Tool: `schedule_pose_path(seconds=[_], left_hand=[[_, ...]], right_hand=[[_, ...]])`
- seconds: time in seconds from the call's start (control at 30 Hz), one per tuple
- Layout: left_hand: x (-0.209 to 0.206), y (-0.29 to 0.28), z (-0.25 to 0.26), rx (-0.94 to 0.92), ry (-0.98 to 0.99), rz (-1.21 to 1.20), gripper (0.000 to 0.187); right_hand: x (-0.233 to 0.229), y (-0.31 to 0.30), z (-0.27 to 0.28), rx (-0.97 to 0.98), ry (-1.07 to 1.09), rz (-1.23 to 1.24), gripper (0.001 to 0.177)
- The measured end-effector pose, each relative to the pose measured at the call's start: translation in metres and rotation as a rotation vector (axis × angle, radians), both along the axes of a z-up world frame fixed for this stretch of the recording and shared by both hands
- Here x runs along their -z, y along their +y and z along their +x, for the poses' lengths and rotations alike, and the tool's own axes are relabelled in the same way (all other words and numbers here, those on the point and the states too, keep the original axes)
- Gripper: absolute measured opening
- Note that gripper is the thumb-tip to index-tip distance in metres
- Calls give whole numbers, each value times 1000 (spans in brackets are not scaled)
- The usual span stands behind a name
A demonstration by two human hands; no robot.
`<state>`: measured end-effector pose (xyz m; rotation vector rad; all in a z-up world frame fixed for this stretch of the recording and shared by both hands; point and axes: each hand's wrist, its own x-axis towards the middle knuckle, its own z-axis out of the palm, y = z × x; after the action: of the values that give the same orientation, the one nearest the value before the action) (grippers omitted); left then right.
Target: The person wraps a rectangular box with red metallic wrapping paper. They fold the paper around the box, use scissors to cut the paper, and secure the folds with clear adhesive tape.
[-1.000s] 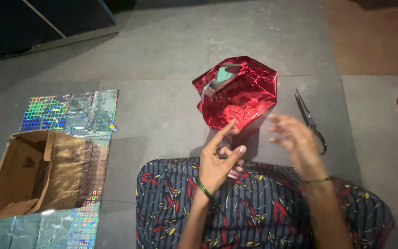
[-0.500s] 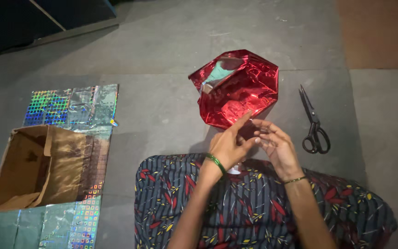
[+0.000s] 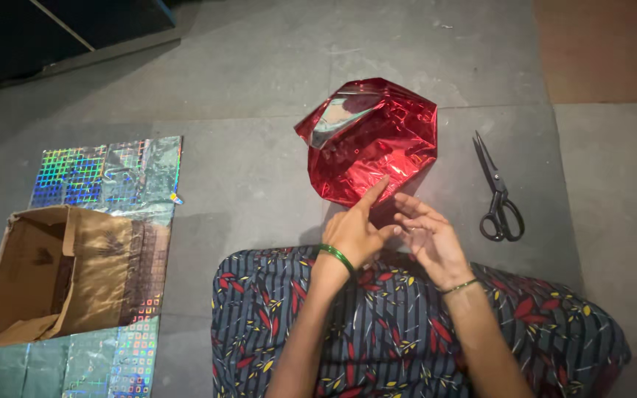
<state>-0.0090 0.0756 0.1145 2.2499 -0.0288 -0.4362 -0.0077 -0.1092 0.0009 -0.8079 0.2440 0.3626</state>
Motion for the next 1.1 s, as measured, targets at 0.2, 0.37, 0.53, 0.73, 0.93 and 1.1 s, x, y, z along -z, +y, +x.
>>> schedule_pose_path(seconds=[0.2, 0.37, 0.53, 0.73, 0.93, 1.1], left_hand=[[-1, 2, -1, -13, -28, 17, 89], [1, 2, -1, -18, -25, 17, 90], [4, 3, 1, 1, -55, 30, 91], [5, 3, 2, -9, -31, 50, 92], [3, 1, 1, -17, -22, 63, 92], [2, 2, 1, -10, -6, 80, 92]], right_hand=[[8, 6, 3, -7, 72, 119, 43], [11, 17, 7, 62, 124, 63, 23], [9, 28, 12, 122, 164, -44, 19], [5, 31, 13, 161, 185, -118, 21], [7, 32, 13, 185, 198, -110, 25], [8, 33, 12, 227, 208, -105, 27]])
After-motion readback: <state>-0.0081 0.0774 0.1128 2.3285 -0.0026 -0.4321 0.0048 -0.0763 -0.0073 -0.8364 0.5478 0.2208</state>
